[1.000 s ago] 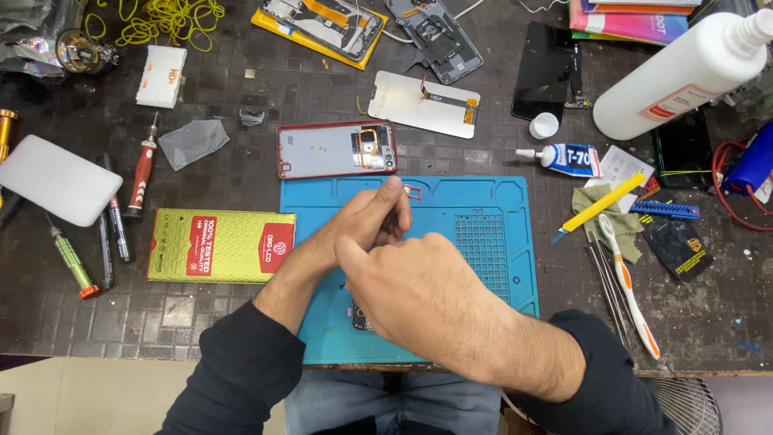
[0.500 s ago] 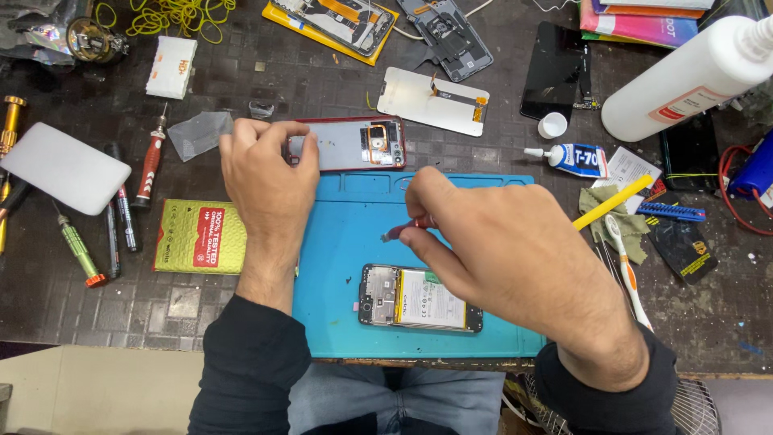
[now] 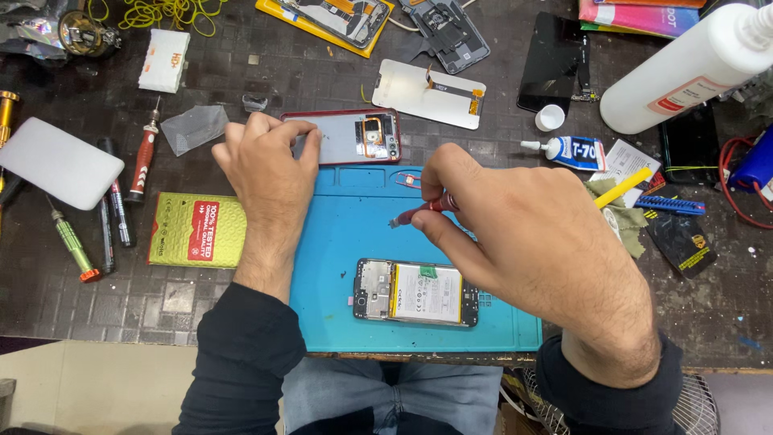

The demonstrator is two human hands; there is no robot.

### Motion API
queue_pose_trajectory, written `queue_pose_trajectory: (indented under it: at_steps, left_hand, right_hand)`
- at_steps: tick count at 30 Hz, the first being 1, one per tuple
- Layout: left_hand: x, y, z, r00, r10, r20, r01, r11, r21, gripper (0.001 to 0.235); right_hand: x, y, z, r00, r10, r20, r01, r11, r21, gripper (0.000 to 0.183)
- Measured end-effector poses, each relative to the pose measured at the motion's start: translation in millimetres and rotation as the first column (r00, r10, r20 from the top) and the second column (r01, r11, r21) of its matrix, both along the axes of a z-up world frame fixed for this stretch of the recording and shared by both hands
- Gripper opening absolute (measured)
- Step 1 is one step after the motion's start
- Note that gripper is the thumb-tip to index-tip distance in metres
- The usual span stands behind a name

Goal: The person disassembles a smartphone by removing the back cover and unscrewing internal components. They use a screwdriver to remove screws from the motherboard area and then use tweezers to handle small parts. The person then places a new back cover onto the phone and secures it.

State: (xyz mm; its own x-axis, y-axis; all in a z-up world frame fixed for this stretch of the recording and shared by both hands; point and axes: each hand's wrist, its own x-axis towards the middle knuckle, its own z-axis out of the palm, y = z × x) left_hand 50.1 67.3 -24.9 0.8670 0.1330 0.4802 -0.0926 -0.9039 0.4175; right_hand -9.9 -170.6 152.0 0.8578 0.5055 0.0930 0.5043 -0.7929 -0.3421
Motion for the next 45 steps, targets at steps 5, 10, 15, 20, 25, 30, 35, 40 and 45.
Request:
queue_pose_trajectory:
  at_steps: [5, 10, 15, 20, 25, 30, 35, 40, 45]
  left_hand:
    - [-0.5, -3.5, -0.6, 0.998, -0.011, 0.056, 0.006, 0.997, 0.083, 0.013]
    - [-1.9, -7.2, 6.9, 0.987, -0.060, 0.150, 0.072, 0.994, -0.077, 0.013]
    - [-17.3, -24.8, 9.0, 0.885, -0.385, 0.261, 0.446, 0.543, -0.711, 0.033]
    - [-29.5, -47.6, 0.8, 0.656, -0.724, 0.215, 0.310, -0.001, -0.951, 0.036]
    - [-37.1, -69.8, -5.6, 0.495, -0.861, 0.115, 0.298, 0.044, -0.954, 0.037]
    - [-36.1, -73.9, -15.0, 0.502, -0.865, 0.022, 0.273, 0.134, -0.953, 0.037]
    - [-35.1, -74.0, -18.4, 0.515, -0.857, -0.006, 0.190, 0.121, -0.974, 0.038]
    - [-34.8, -74.7, -20.8, 0.521, -0.853, 0.009, 0.199, 0.111, -0.974, 0.037]
    - [-34.2, -74.9, -19.2, 0.517, -0.856, -0.004, 0.207, 0.130, -0.970, 0.038]
  right_hand:
    - [0.1, 0.9, 0.2, 0.998, 0.008, 0.061, -0.010, 0.999, 0.034, 0.029]
    - [2.9, -6.9, -7.2, 0.993, 0.022, 0.112, -0.051, 0.965, 0.257, 0.024]
    - [18.6, -23.3, -47.7, 0.995, 0.048, 0.084, -0.096, 0.599, 0.795, 0.023]
    - [18.8, -30.6, -101.1, 0.991, -0.132, -0.012, 0.057, 0.347, 0.936, 0.021]
    - [19.3, -45.0, -125.8, 0.983, -0.020, -0.181, 0.182, 0.049, 0.982, 0.031]
    - [16.8, -44.5, -131.7, 0.976, 0.078, -0.203, 0.177, 0.256, 0.950, 0.063]
    - [11.1, -36.5, -133.8, 0.996, 0.076, -0.043, 0.004, 0.452, 0.892, 0.069]
    - [13.7, -34.0, -138.1, 0.999, 0.033, -0.001, -0.016, 0.485, 0.874, 0.066]
    - [17.2, -34.0, -144.7, 0.998, 0.051, -0.028, 0.002, 0.448, 0.894, 0.065]
